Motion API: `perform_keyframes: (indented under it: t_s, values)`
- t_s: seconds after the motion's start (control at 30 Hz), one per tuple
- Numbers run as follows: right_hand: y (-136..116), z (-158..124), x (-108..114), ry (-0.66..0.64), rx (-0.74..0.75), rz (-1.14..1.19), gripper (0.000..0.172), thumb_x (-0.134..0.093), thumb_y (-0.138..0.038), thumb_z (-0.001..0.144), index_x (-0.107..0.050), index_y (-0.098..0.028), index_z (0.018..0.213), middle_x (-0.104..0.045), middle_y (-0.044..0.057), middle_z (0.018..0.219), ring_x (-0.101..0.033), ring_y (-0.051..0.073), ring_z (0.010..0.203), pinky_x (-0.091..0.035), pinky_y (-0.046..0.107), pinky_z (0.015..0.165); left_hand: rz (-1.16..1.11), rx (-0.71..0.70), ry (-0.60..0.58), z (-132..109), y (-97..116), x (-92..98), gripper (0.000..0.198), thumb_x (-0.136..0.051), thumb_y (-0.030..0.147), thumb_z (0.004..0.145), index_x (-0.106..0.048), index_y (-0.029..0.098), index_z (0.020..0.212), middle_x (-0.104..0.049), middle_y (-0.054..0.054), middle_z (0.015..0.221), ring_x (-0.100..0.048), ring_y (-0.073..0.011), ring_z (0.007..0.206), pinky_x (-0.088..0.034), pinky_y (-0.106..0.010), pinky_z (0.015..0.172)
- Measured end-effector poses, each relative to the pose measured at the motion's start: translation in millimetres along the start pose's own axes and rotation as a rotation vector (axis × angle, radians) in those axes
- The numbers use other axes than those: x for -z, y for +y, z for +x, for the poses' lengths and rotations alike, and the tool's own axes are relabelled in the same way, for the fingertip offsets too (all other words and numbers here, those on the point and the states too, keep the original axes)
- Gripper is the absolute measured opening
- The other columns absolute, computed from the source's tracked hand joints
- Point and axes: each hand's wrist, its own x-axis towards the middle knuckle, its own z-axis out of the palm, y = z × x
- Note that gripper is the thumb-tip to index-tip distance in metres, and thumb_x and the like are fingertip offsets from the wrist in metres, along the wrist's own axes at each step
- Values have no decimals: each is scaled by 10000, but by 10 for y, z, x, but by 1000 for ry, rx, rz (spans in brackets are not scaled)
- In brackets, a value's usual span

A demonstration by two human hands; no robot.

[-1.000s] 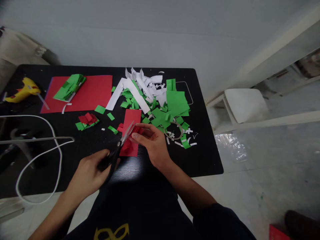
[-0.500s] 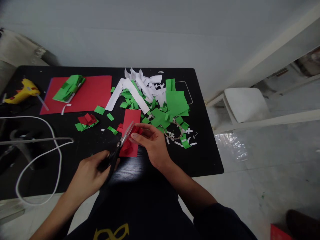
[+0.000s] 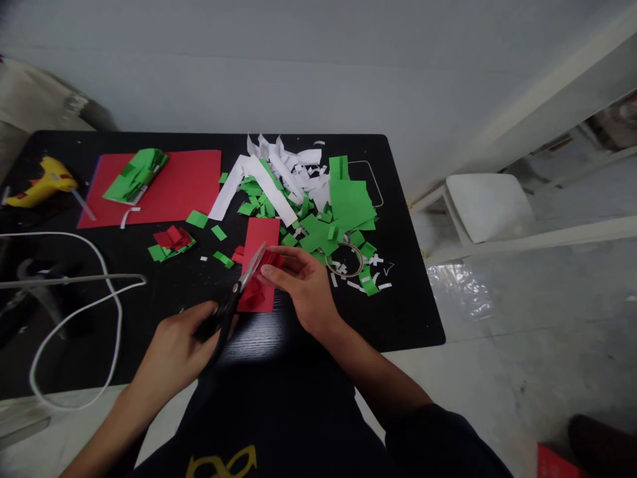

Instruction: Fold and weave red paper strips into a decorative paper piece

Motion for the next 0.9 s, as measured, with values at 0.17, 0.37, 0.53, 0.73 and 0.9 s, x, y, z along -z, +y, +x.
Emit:
perform_keyframes:
  t_s: [0.17,0.37,0.53,0.73,0.9]
  values:
    - [-6,1,3,2,-4,12,310,-935,-228,711,-799,-283,985,-801,-26,954,-780,183,925,-680,430,962,-7,-1,28,-17,-8,-8,309,-565,333,927,-476,214,657,-488,48,561,-483,-117,476,-343,-246,521]
    - [1,-6,15,-7,-15,-7,333,-937,-233,707,-798,-271,1008,-776,-17,964,-766,190,954,-664,444,989,-6,126,59,29,-82,78,403,-567,495,942,-556,213,654,-520,33,549,-511,-135,487,-361,-259,528]
    - [8,-16,50,-49,-25,-38,309,-901,-224,750,-793,-273,1035,-760,-1,1071,-741,189,1031,-663,419,984,167,332,16,118,-275,184,467,-460,627,935,-641,210,831,-663,-45,681,-650,-236,598,-423,-319,579]
    - [17,-23,87,-83,-74,-35,365,-872,-227,788,-760,-263,1133,-766,2,1037,-783,188,952,-680,363,890,392,419,-32,123,-445,181,461,-408,512,967,-662,145,1084,-749,-177,1050,-742,-367,948,-534,-407,790]
    - [24,-2,97,-101,-102,-5,320,-856,-268,818,-699,-250,1096,-801,14,959,-809,216,867,-682,368,797,455,439,-35,116,-459,162,437,-448,481,994,-654,134,1161,-745,-182,1129,-744,-369,962,-543,-419,784]
